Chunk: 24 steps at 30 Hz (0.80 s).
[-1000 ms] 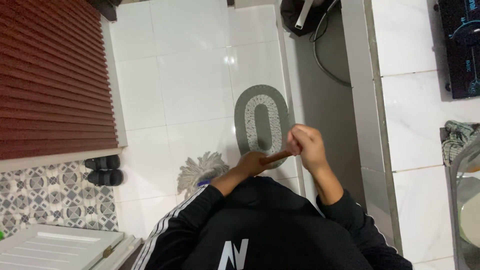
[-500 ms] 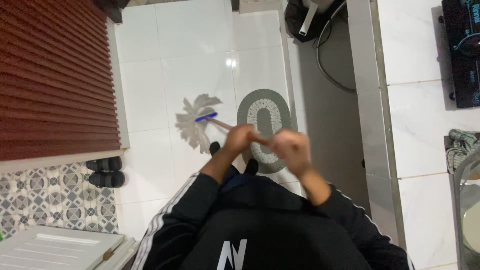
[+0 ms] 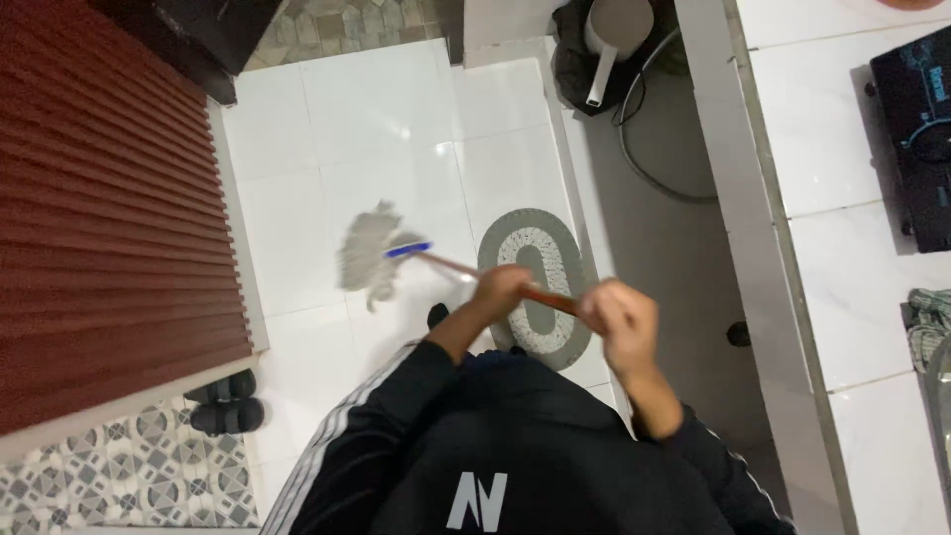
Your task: Mopping the white tile floor in a room containing a kitchenette.
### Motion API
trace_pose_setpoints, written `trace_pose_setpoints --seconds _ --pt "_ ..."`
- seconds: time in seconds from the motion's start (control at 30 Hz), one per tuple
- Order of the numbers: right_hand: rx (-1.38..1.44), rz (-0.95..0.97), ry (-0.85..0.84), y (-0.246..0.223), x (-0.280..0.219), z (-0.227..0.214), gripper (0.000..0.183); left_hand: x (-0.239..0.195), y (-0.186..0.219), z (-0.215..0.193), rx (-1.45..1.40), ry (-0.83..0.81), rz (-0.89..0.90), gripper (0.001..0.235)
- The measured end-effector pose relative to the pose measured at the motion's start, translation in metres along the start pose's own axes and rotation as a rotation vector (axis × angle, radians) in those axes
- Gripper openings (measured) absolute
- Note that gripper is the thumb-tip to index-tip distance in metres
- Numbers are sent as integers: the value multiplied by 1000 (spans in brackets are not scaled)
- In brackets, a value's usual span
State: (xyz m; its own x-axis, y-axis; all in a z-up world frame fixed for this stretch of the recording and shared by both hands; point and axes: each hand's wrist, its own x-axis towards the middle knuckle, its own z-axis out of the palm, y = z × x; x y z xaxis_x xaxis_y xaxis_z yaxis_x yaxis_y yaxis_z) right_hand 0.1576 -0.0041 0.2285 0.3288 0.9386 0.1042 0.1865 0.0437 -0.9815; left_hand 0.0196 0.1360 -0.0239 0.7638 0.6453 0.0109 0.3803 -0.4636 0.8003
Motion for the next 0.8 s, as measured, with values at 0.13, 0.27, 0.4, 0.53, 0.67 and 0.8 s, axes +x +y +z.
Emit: trace_pose_setpoints --seconds 0.13,0.27,0.4,0.53,0.67,0.8 --pt "26 11 102 -25 -6 4 36 35 47 -22 -187 -88 149 17" --pt "-36 -67 19 -35 6 28 38 47 43 -44 -177 -30 310 26" --pt "109 -115 -24 -29 27 57 36 26 7 -79 -281 54 376 26" --pt "217 -185 -209 0 56 99 36 -6 -44 -129 -135 40 118 23" --pt "127 -22 -300 37 81 143 31 -25 -98 -164 63 42 -116 27" --pt "107 4 -233 49 82 143 32 -7 -108 -163 191 58 -43 29"
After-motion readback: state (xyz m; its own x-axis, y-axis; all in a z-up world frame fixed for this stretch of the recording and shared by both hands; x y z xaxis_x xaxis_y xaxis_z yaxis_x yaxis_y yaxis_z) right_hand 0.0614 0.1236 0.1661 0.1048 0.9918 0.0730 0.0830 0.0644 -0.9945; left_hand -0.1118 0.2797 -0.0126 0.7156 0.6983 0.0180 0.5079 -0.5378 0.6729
